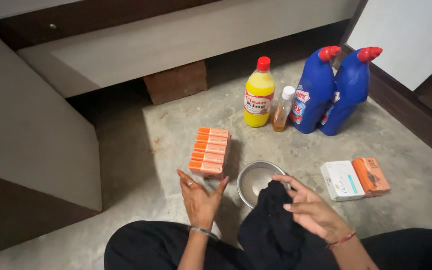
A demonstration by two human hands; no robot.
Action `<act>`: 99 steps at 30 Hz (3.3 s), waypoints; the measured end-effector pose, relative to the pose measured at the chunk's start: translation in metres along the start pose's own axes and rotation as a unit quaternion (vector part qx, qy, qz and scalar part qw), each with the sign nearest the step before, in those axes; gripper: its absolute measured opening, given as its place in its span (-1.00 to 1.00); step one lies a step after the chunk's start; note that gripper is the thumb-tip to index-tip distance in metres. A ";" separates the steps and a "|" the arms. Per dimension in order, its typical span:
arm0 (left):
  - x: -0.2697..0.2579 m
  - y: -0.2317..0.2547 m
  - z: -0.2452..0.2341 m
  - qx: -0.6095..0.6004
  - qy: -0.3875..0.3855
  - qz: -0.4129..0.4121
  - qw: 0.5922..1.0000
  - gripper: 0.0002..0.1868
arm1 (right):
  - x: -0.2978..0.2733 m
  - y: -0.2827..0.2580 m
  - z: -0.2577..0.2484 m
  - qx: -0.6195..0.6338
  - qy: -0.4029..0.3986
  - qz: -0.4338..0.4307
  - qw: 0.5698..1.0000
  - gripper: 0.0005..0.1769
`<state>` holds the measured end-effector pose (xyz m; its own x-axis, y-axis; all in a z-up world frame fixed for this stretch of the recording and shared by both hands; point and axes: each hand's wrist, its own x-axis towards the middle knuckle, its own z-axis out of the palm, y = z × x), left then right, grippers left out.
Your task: The person sits on the floor and wipes the plastic-wrapped packaging of stacked orange soap bars using a dark cloth. They repeatedly rub the cloth over the surface of the soap packages while holding them in their hands.
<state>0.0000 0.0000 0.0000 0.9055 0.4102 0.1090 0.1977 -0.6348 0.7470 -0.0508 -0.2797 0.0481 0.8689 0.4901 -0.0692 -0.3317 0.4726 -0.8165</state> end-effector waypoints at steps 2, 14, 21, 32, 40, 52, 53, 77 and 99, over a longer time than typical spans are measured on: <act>0.007 0.002 0.005 -0.007 0.023 0.022 0.999 0.64 | 0.002 0.008 -0.003 -0.023 0.031 0.035 0.999 -0.16; 0.036 0.007 0.038 -0.074 0.076 0.032 0.994 0.48 | 0.007 0.033 -0.037 -0.132 0.156 0.052 0.977 -0.58; 0.013 0.034 0.012 -0.068 0.208 0.217 0.951 0.24 | 0.008 0.026 -0.037 -0.118 0.168 -0.037 0.978 -0.33; -0.019 0.043 0.034 -0.357 -0.435 0.075 0.823 -0.70 | 0.006 0.001 -0.017 -0.012 0.083 0.037 0.996 -0.08; -0.013 0.038 0.025 -0.473 -0.456 0.013 0.753 -0.76 | 0.006 0.013 -0.047 -0.004 0.217 0.037 0.975 -0.53; -0.019 0.032 0.020 -0.667 -0.380 -0.056 0.639 -0.68 | 0.002 0.002 -0.032 -0.144 0.123 0.205 0.960 -0.31; -0.016 0.031 0.018 -0.640 -0.388 -0.070 0.659 -0.70 | 0.002 0.000 -0.033 -0.212 0.121 0.193 0.950 -0.30; -0.053 0.075 -0.015 -0.366 -0.409 0.096 0.830 -0.81 | -0.036 0.031 -0.094 -0.330 0.036 0.145 0.932 -0.08; -0.087 0.011 0.073 -0.260 -0.238 -0.060 0.934 -0.72 | 0.039 0.039 -0.078 -0.145 0.218 0.034 0.964 -0.44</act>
<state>-0.0487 -0.0906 -0.0493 0.9772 0.0414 -0.2082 0.2121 -0.1489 0.9658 -0.0013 -0.2995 -0.0318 0.9416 0.1275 -0.3116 -0.3318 0.1940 -0.9232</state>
